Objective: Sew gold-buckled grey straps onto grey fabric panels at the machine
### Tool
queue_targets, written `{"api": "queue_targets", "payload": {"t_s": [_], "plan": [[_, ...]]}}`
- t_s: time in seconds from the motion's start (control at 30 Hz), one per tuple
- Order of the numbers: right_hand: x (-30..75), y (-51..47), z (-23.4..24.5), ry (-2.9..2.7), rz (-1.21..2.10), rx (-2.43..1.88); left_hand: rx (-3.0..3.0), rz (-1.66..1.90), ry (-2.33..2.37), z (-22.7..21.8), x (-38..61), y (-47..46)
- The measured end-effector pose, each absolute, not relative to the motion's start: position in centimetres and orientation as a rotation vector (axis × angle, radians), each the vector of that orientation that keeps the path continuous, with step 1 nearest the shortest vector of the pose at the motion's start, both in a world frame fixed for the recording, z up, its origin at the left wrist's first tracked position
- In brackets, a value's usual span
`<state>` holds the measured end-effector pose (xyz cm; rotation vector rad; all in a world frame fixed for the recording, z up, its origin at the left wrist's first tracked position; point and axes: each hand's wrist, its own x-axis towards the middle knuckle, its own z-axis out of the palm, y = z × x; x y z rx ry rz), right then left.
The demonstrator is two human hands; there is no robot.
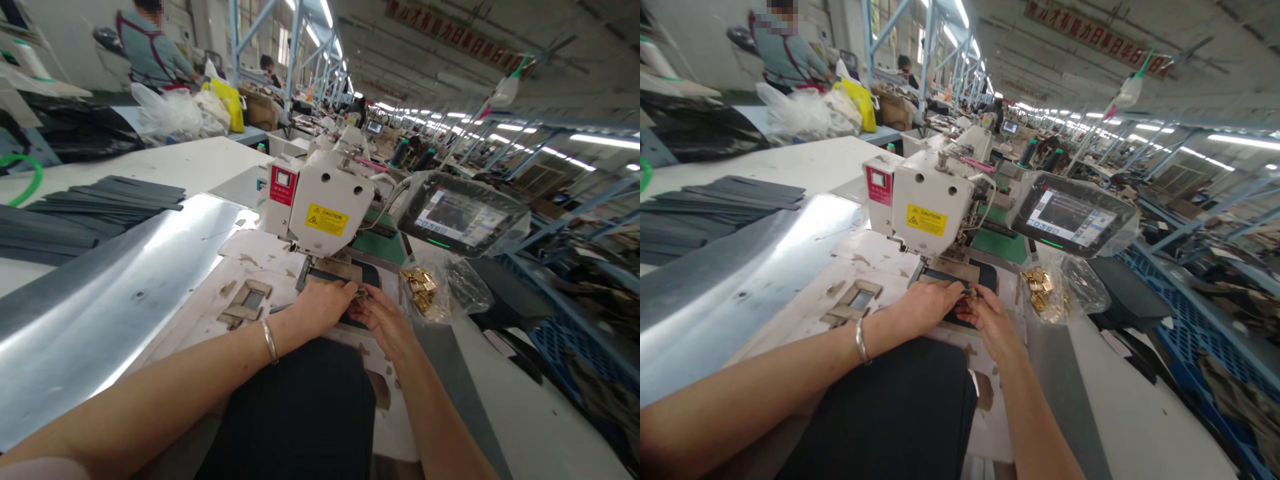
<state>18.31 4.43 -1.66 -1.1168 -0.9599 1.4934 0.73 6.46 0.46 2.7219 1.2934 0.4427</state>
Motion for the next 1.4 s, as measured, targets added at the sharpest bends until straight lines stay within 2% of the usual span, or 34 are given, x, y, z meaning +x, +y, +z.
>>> {"api": "queue_targets", "payload": {"t_s": [0.3,0.47,0.53,0.63,0.73,1.0,1.13,1.27,1.4], "plan": [[18.0,4.5,-1.8,-0.895,1.375,-1.322,2.695,0.566,1.212,-1.0,1.3,6.1],[18.2,4.2,-2.3,-1.068,1.25,-1.409,2.736,0.457,1.202,-0.9,1.5,5.6],[18.2,3.8,-2.3,-1.28,1.123,-1.486,2.718,0.413,1.258,-0.8,1.6,5.7],[17.8,3.1,-1.9,-1.652,0.762,-1.632,2.731,0.344,1.266,-0.8,1.7,5.9],[16.8,2.3,-1.5,-1.891,0.551,-1.609,2.752,0.306,1.198,-1.1,1.8,5.9],[17.2,3.0,-1.1,-1.811,0.604,-1.635,2.816,0.542,1.199,-0.5,1.7,5.5],[19.9,5.8,-1.5,-1.731,0.864,-1.668,2.979,0.683,1.163,-1.4,1.8,5.9],[21.1,8.2,-1.3,-1.521,1.148,-1.821,2.859,0.596,1.204,-4.0,1.4,7.4],[21.0,9.8,-0.7,-1.494,1.171,-1.898,2.792,0.53,1.25,-5.3,1.0,8.6]]}}
